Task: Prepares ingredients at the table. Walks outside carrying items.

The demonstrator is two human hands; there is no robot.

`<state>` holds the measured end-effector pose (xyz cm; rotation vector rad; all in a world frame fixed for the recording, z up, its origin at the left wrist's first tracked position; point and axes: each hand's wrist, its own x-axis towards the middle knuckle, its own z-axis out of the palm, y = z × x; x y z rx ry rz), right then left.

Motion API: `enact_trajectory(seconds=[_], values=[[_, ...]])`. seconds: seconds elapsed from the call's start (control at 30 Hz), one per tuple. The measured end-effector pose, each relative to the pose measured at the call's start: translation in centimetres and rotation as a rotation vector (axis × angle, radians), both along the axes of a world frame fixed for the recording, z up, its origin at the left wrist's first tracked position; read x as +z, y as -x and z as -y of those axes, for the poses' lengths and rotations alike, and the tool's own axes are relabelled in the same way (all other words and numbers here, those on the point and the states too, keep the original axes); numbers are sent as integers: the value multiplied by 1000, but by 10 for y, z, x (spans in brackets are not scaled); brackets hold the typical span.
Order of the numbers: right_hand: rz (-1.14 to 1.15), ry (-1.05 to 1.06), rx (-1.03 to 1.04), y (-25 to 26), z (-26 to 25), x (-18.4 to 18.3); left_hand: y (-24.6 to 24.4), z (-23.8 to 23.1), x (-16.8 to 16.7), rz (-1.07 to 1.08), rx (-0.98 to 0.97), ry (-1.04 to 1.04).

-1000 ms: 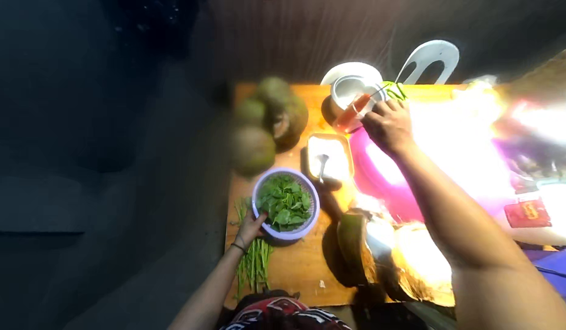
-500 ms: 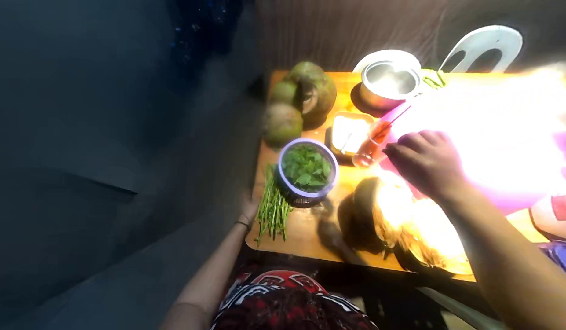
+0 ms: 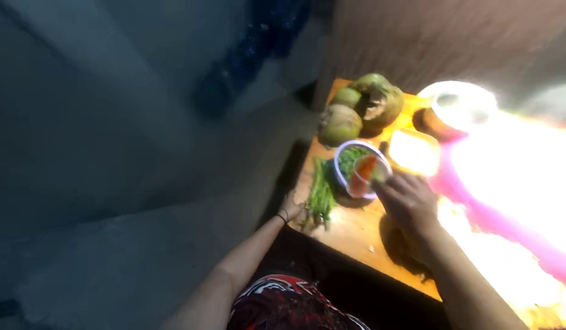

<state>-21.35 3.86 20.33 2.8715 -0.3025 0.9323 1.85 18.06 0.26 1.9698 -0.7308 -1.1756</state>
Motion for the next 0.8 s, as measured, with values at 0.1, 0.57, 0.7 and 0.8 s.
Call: enact_trajectory(seconds=[0.1, 0.57, 0.7, 0.8], values=[[14, -35, 38, -53, -51, -31, -54, -83, 3, -104, 85, 2], [-188, -310, 380, -424, -367, -133, -304, -600, -9, -441, 1243, 135], [-312, -311, 599, -553, -421, -136, -346, -676, -20, -459, 1453, 233], [-322, -295, 730, -665, -470, -143, -377, -727, -23, -449, 1571, 247]])
